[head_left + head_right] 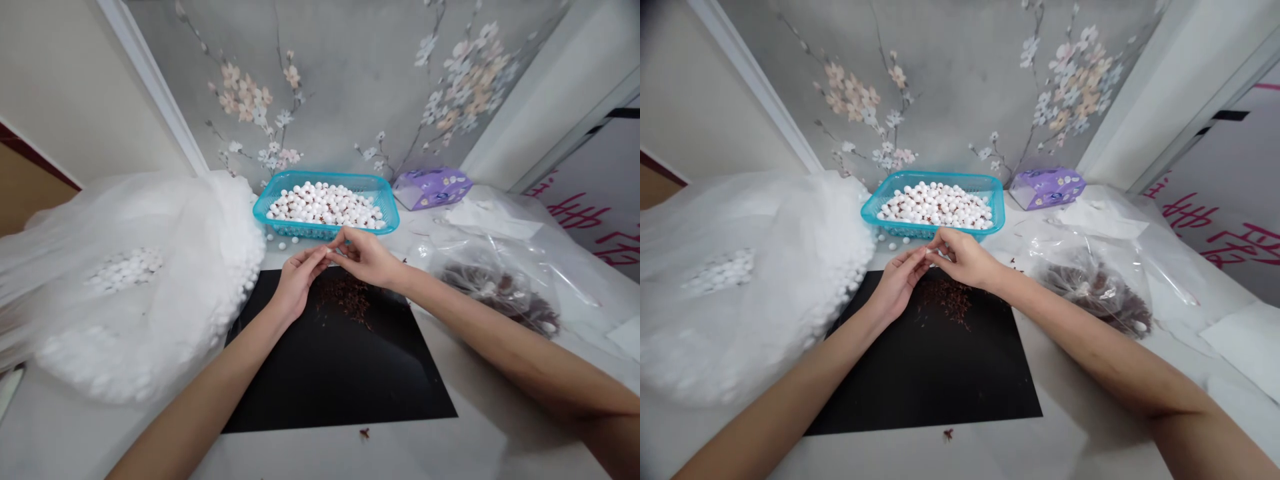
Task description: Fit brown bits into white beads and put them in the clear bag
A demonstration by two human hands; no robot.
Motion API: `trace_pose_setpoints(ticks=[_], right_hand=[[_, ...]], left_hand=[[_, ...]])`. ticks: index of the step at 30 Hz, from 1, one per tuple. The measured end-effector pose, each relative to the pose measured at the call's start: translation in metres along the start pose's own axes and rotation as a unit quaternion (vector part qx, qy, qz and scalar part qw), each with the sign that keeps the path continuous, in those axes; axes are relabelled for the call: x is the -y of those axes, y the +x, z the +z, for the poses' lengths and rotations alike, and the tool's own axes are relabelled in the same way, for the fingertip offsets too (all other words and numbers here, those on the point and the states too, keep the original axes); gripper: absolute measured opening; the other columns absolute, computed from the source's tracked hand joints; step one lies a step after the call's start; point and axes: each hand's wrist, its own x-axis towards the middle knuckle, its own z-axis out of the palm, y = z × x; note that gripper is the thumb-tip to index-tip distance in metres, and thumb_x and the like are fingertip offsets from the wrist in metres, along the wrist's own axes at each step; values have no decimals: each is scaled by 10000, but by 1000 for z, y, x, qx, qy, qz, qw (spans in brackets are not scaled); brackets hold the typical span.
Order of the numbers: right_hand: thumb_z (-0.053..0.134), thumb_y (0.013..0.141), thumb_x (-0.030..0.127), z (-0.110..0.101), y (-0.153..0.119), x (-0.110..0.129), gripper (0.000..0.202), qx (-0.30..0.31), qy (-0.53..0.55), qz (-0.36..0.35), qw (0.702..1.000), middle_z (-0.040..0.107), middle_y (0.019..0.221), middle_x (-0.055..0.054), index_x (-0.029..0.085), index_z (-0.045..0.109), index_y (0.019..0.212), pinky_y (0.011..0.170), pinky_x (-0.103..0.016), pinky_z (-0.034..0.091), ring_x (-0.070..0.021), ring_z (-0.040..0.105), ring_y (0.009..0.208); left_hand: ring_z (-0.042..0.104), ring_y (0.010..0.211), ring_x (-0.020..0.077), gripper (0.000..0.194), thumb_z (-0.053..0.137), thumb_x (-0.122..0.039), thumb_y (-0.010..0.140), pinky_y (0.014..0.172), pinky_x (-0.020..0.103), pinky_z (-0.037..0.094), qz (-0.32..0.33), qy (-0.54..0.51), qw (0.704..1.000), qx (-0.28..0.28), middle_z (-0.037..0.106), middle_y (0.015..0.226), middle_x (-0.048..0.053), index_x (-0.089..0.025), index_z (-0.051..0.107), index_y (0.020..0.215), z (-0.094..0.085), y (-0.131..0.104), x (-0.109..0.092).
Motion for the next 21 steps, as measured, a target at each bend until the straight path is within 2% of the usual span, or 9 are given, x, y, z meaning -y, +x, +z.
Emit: trace_pose_setpoints(ticks=[5,9,11,14,16,18,20,21], right_hand=[[546,810,283,-3,2,3,212,-12,-31,-4,999,448,780,23,182,449,969,461,-196,328,-43,355,459],[530,823,265,-10,6,13,138,0,-108,-39,993,489,772,-10,167,546,918,551,-230,376,-89,438,560],[507,841,277,-18,8,16,145,-28,-135,-40,990,508,785,-22,177,567,927,568,-238,387,-103,455,586],[483,852,280,-36,13,14,181,-125,-185,-9,975,508,810,-28,188,578,975,557,-250,391,-93,419,534],[485,836,253,-49,15,8,211,-172,-217,11,961,509,845,-38,185,575,1015,553,-264,394,-88,402,510],[509,803,227,-60,17,4,262,-186,-238,22,953,513,883,-51,186,560,1057,556,-279,398,-94,407,512],[538,772,212,-66,17,5,268,-161,-248,14,955,522,870,-53,182,566,1037,575,-287,399,-112,435,549],[548,763,207,-67,17,8,238,-128,-246,3,961,528,838,-48,177,580,997,586,-285,397,-122,450,571]], left_hand=[[595,724,89,137,677,-320,690,751,222,465,-1,10,1000,-21,666,753,-12,-195,684,745,2,0,-2],[590,678,87,187,680,-349,678,664,208,461,-10,20,1000,-18,671,751,-7,-196,675,786,3,0,-4],[563,602,80,240,652,-378,702,570,195,434,-8,48,999,-8,680,755,9,-197,671,857,2,1,-6],[485,492,78,287,592,-394,753,465,202,359,40,157,987,11,674,709,21,-191,654,947,-2,3,-9],[470,488,94,250,568,-374,774,473,223,343,99,281,955,5,657,666,13,-193,658,923,-4,3,-9],[475,505,114,208,542,-354,795,498,243,339,153,418,895,-27,648,658,6,-209,665,881,-6,1,-9],[492,533,133,193,520,-338,811,517,258,336,190,524,827,-67,649,697,7,-227,667,869,-6,-1,-8],[512,564,145,187,518,-329,812,530,262,341,202,561,798,-81,648,730,12,-234,666,877,-6,-3,-7]])
